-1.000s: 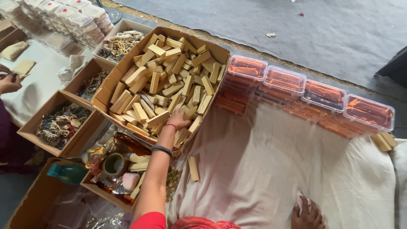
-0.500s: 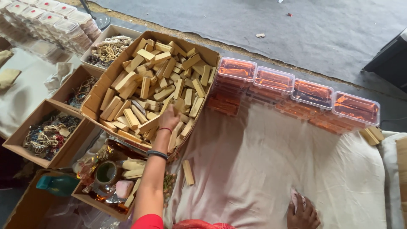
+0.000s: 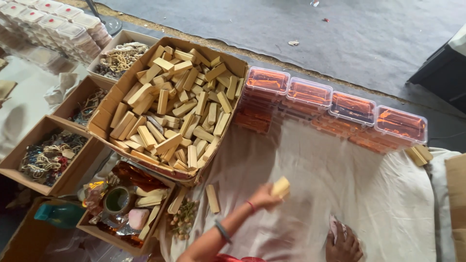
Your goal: The person picks wooden block-shaped pieces one at a time from a large cardboard box, wipes each piece with a pink cloth, and places the wiped pieces on a white cloth on the work surface. They continue this wiping cycle repeatedly, setting cleaned pieces aside in a small group.
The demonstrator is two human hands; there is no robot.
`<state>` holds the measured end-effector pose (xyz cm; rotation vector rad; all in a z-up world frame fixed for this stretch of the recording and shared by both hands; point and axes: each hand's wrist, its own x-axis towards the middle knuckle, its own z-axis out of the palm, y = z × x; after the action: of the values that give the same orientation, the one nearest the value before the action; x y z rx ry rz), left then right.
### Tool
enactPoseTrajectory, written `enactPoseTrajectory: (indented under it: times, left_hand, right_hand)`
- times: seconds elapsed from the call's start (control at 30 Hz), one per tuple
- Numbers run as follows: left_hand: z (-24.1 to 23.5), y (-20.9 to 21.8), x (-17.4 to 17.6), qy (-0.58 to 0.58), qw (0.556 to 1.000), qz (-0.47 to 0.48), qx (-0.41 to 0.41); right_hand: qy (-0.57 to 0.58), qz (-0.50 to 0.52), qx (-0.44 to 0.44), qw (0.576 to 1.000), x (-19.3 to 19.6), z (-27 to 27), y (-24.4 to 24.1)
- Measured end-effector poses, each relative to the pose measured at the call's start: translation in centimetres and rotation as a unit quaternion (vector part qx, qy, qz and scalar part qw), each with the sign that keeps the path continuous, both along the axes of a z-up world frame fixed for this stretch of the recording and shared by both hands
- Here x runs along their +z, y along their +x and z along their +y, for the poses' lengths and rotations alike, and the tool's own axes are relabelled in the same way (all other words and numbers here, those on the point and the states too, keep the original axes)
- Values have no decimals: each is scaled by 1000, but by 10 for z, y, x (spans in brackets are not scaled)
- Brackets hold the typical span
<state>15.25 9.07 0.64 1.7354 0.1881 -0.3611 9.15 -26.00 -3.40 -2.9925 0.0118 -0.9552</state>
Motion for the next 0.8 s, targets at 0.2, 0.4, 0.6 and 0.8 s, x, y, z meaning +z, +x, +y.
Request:
enactPoseTrajectory:
  times: [0.2, 0.4, 0.6, 0.8]
  left_hand:
    - [-80, -31, -62, 87, 981, -2, -173]
    - [-9, 19, 30, 89, 976, -158, -123]
    - [134, 85, 177, 37, 956, -281, 73]
    - [280, 192, 77, 130, 912, -195, 337]
  right_hand:
    - [-15, 18, -5, 1000, 8, 2, 1]
    - [6, 12, 9, 1000, 10, 4, -1]
    - [-7, 19, 7, 1000, -4, -5, 3]
    - [5, -18, 63, 998, -10, -14, 12]
